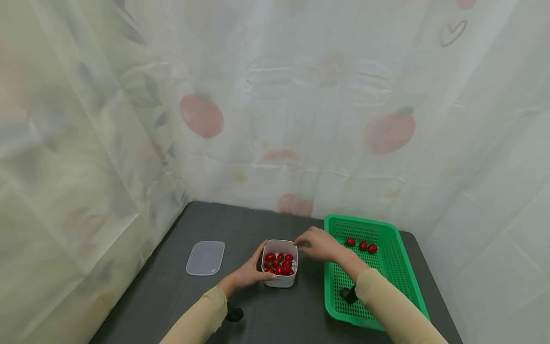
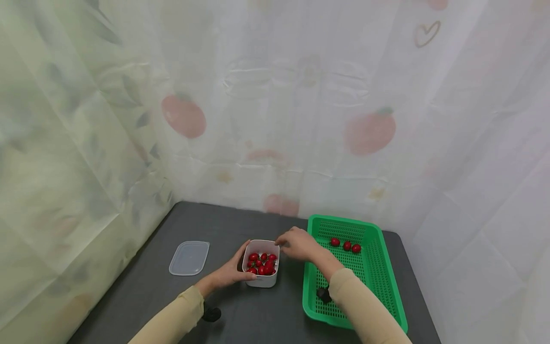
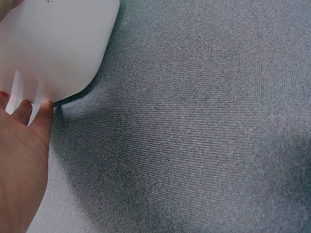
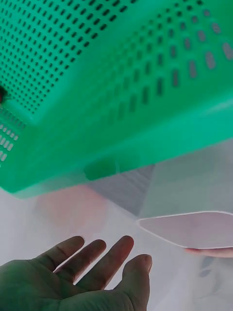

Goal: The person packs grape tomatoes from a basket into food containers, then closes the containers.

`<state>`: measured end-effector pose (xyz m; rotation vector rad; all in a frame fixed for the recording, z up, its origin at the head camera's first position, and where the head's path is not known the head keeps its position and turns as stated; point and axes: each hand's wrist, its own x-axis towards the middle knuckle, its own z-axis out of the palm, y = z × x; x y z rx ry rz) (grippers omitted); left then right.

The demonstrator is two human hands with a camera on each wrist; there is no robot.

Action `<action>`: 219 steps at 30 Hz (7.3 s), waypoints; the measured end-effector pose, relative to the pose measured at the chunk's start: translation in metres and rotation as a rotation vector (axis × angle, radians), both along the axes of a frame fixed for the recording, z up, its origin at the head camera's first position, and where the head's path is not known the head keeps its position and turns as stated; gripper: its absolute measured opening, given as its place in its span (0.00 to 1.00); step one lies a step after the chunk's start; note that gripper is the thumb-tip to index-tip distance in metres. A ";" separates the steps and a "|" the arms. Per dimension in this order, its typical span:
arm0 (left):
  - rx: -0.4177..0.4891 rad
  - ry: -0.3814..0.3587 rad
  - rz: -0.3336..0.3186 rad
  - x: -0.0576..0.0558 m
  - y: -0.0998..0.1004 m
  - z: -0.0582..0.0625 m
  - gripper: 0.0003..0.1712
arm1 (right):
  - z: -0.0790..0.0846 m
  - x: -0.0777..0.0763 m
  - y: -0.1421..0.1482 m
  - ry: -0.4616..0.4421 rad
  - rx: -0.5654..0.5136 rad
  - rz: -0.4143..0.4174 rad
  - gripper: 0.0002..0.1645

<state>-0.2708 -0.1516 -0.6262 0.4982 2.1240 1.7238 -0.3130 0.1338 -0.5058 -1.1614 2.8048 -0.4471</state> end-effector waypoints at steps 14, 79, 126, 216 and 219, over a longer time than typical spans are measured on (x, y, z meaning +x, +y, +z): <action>-0.005 0.011 -0.003 0.000 -0.001 0.000 0.67 | 0.015 -0.004 0.058 -0.050 -0.086 -0.148 0.16; 0.006 0.007 -0.005 0.003 0.000 -0.002 0.67 | -0.068 -0.007 0.123 -0.112 0.216 -0.464 0.27; 0.004 0.025 -0.015 0.003 0.000 -0.001 0.68 | -0.063 -0.001 0.118 -0.164 0.131 -0.394 0.12; 0.059 -0.033 -0.022 0.000 0.001 -0.005 0.64 | 0.018 -0.015 -0.019 -0.121 -0.035 0.044 0.13; 0.055 -0.027 -0.024 0.001 0.001 -0.004 0.64 | 0.014 -0.018 -0.025 -0.102 -0.010 0.058 0.13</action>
